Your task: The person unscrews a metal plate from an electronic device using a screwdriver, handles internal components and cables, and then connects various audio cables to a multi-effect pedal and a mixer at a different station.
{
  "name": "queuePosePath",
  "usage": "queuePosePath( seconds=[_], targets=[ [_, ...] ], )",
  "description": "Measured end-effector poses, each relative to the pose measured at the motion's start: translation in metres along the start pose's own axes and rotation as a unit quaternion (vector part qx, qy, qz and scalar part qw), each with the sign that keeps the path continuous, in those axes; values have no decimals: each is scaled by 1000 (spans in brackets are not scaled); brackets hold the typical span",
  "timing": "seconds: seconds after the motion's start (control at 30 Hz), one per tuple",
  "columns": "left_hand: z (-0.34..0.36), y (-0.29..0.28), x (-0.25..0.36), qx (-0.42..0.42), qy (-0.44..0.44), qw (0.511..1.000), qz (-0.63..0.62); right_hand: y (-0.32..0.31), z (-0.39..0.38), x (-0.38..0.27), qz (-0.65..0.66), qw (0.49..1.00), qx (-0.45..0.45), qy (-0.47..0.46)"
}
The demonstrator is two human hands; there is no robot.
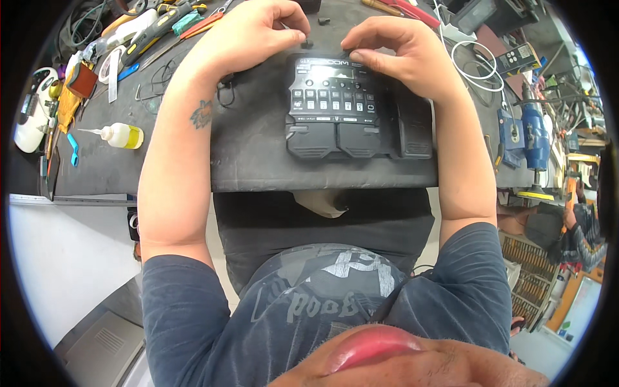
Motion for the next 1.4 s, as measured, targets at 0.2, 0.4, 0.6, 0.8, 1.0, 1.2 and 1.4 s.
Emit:
queuePosePath(
  seconds=[0.2, 0.4, 0.6, 0.8, 1.0, 1.2, 1.4],
  targets=[
    [1, -10, -16, 44, 9, 998, 44, 13, -3, -5, 49, 998, -24, 34],
    [-1, -9, -1, 34, 26, 997, 65, 1, -4, 5, 206, 978, -27, 1],
    [0, -10, -18, 47, 10, 997, 64, 4, 0, 3, 260, 964, -46, -29],
    [-6, -22, 0, 97, 33, 990, 100, 10, -5, -11, 97, 995, 23, -24],
    [-8, -39, -18, 140, 6, 988, 65, 39, 1, -38, -195, 976, 31, -88],
    [-10, -41, -9, 174, 92, 974, 117, 53, 3, -42, -298, 948, 14, -115],
    [-17, -43, -2, 177, 98, 972, 119, 60, 1, -49, -322, 935, 21, -145]
  ],
)
Point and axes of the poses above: each hand's wrist, its own z-axis towards the middle knuckle, its own y-axis out of the palm, x = y × z, the point moved 8 cm from there along z, towards the middle knuckle, and after that the axes turned 4 degrees about y, right-handed, at the moved point
